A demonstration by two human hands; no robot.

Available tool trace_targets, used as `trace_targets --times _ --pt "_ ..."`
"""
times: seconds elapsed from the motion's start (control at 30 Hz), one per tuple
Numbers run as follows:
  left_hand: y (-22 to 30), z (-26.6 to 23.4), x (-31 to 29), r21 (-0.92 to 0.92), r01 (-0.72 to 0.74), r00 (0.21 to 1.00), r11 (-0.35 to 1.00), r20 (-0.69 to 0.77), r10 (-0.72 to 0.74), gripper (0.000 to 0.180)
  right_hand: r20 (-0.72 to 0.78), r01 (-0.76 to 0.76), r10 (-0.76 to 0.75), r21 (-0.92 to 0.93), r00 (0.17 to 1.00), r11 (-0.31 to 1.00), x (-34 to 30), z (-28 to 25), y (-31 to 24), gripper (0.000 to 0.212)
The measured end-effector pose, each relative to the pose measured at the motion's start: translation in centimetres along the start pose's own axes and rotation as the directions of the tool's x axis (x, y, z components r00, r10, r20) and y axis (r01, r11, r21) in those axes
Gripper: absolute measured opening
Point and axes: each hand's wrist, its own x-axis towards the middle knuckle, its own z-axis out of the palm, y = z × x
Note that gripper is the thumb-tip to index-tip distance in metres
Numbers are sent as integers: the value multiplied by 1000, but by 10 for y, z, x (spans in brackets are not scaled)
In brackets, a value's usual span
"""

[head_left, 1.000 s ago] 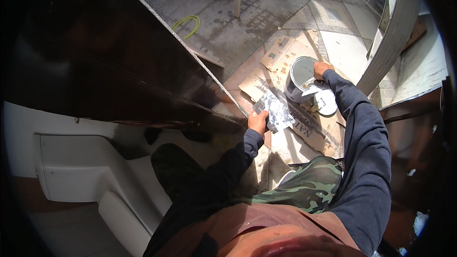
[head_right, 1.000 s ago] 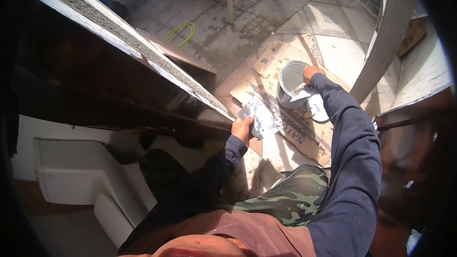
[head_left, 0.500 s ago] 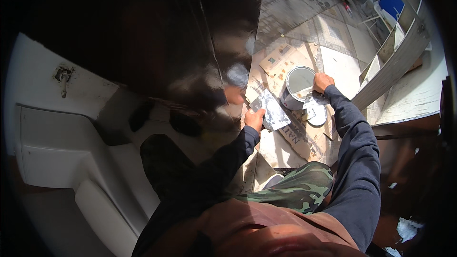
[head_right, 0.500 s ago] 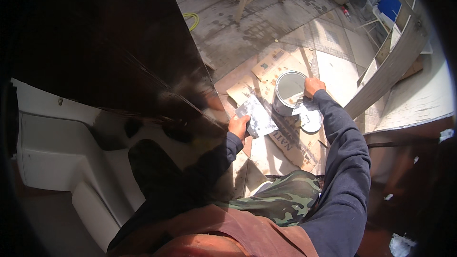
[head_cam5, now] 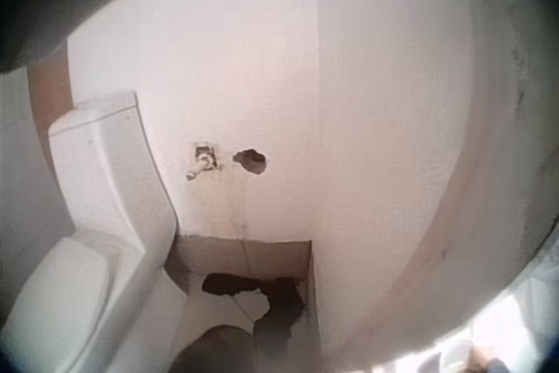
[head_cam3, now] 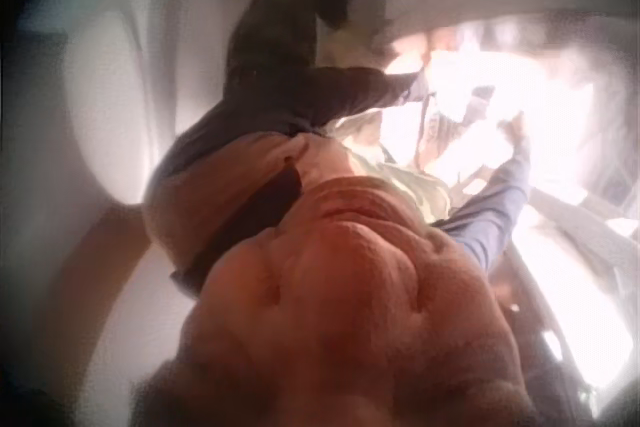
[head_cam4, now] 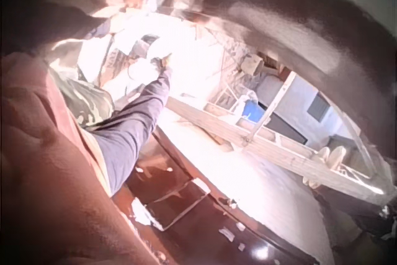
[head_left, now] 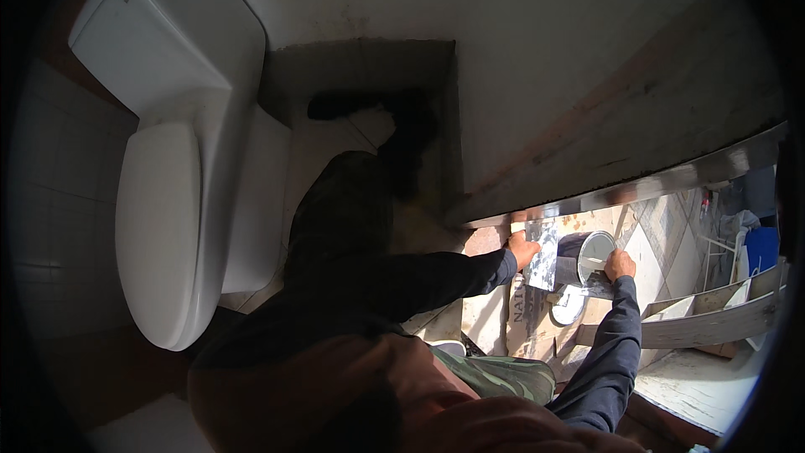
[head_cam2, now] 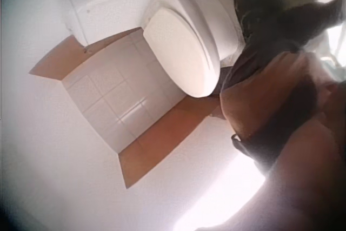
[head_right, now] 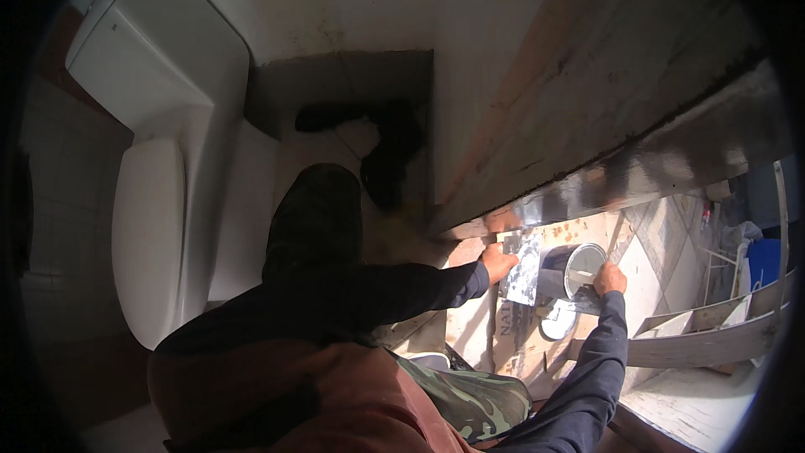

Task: The person scoops white plaster from a bucket using a small trowel and applies it to the edge of a curved wall or ceiling. They repeatedly smooth the plaster along the edge with the trowel, working along the length of the surface.

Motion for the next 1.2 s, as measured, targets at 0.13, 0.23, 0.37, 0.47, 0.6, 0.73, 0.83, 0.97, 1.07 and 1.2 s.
trace_targets --times 0.13,0.23,0.37,0.47,0.6,0.73,0.83,0.97,1.07,1.2 --pt "0 6 4 -176 -121 993 977 -12 121 55 -70 101 -84 293 994 951 -2 -17 -8 22" --pt "-7 13 10 -78 -131 991 988 17 132 75 6 72 -82 414 997 907 -9 -10 -10 34" --pt "-17 18 20 -19 -176 984 984 12 176 67 -15 6 2 507 1000 862 -21 14 -15 34" --pt "-17 13 16 127 -348 937 929 25 348 68 -226 122 -25 427 974 896 -23 17 -19 33" --pt "-3 8 6 -14 -74 995 997 66 74 62 -87 104 -71 489 994 866 -9 17 -16 33" --pt "5 1 3 -34 -17 988 999 154 22 29 139 -104 -12 793 990 601 9 48 3 25" --pt "0 2 7 -482 69 952 873 293 86 23 17 -8 -5 685 1000 728 10 80 24 17" --pt "6 29 34 -263 -117 977 958 143 159 25 -332 346 -277 171 902 922 -33 61 54 14" --pt "14 52 63 93 -292 951 952 134 279 51 -39 -109 325 898 945 427 -78 -2 52 22" --pt "4 87 95 207 -227 964 952 187 190 63 81 -189 416 956 906 225 -141 -95 50 23"
